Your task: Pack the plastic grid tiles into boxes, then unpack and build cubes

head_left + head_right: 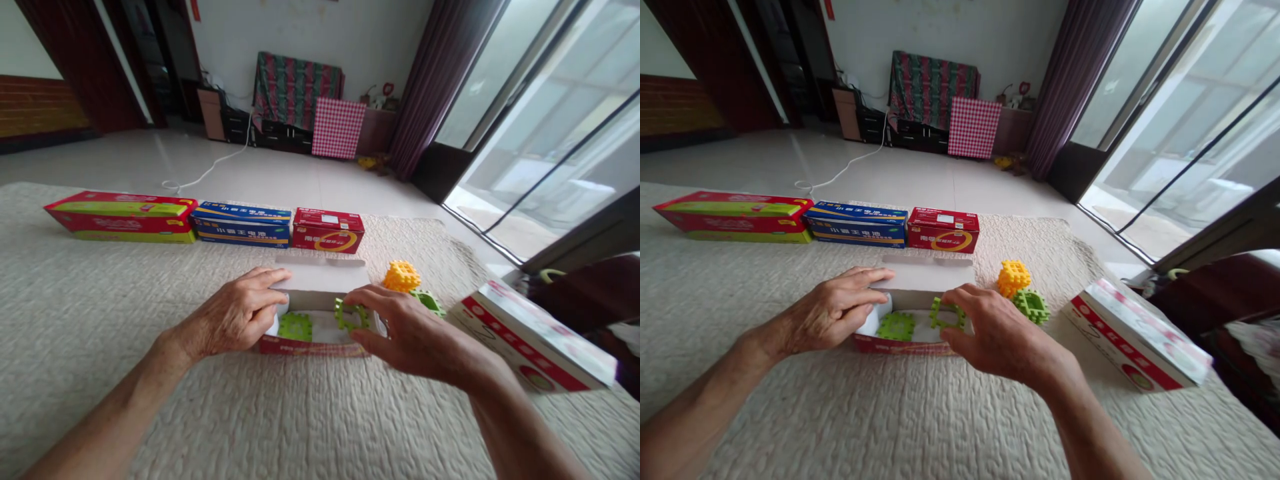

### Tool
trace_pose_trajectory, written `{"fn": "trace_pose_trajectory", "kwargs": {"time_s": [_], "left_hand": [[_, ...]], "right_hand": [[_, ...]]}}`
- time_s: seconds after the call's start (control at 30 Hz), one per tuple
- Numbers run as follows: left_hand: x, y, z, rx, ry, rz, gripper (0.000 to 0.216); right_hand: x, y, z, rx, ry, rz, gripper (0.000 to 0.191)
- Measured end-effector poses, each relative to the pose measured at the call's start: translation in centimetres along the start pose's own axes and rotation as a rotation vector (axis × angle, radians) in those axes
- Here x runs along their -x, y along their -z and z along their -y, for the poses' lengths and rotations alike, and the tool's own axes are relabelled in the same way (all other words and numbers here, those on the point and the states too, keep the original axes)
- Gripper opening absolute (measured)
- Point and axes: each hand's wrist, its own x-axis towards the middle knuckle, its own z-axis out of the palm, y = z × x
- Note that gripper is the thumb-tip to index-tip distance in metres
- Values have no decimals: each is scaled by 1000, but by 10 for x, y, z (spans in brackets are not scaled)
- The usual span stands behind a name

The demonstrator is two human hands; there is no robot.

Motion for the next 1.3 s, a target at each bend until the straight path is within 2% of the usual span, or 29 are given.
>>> {"fn": "trace_pose_trajectory", "kwargs": {"time_s": [0.17,0.5,0.63,0.77,0.97,1.1,1.2,1.3], "left_hand": [[0,2,-1,-5,8,15,31],[-1,2,-2,16,31,25,31],[0,2,-1,26,33,24,31],[-1,3,-3,22,34,28,32],[-2,3,-4,15,36,23,32],[-1,2,-3,12,29,11,32],[-1,1,-3,17,38,8,32],[-2,2,-4,25,41,0,32]], "right_hand": [[1,2,0,42,-17,35,32],[1,0,0,-27,-7,-46,24],[3,0,-4,-22,5,4,14],[4,-2,-1,28,43,60,24],[1,-2,19,120,14,-35,24],[-10,-10,26,191,32,72,23],[-18,-21,25,362,33,153,24],[-21,-29,18,473,181,177,24]]}}
